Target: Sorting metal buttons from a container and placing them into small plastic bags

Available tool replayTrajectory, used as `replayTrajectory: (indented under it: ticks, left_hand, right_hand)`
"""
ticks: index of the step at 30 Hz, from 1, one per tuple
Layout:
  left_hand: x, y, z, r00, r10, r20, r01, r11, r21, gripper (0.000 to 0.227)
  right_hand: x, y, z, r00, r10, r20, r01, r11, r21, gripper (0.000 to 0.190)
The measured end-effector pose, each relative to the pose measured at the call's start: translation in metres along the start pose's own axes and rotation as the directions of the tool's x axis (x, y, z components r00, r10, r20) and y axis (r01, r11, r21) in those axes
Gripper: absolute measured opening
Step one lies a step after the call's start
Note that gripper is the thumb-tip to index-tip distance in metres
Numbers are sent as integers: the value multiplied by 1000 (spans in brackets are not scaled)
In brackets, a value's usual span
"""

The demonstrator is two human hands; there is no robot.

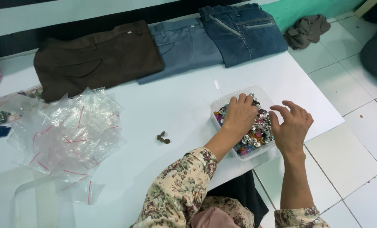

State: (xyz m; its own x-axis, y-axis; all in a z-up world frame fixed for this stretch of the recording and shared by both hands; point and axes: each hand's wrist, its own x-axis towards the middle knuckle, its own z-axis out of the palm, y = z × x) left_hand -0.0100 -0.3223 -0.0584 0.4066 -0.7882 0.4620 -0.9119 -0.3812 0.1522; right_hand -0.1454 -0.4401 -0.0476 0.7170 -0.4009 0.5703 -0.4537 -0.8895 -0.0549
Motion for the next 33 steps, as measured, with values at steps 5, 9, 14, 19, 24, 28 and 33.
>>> replayTrajectory:
  ticks: [5, 9, 14, 19, 24, 28, 33]
  left_hand:
    - [-2, -6, -8, 998, -50, -44, 43, 990, -134, 7]
    - [-2, -13, -16, 992, -104, 72, 122, 943, -310, 11]
    - [-3, -17, -15, 984, -128, 123, 166, 912, -376, 16]
    - [-6, -19, -30, 979, -127, 161, 185, 885, -427, 17]
    - [-19, -20, -64, 976, -154, 153, 211, 837, -505, 20]
    - [-38, -32, -100, 968, -199, 150, 248, 827, -504, 19]
    - [-96, -64, -159, 947, -282, 155, 319, 765, -559, 21]
  right_hand:
    - [15, -6, -4, 983, -142, 117, 164, 964, -207, 19]
    - [25, -4, 0, 959, -186, 212, 247, 916, -317, 18]
    - [22, 1, 7, 964, -172, 201, 221, 941, -256, 14]
    - [19, -3, -2, 977, -158, 141, 184, 962, -199, 13]
    - [13, -32, -35, 989, -136, 60, 115, 956, 270, 16]
    - [5, -65, -62, 996, -16, 84, -37, 810, 585, 18]
    - [-1, -118, -85, 997, -56, 54, -3, 663, 749, 22]
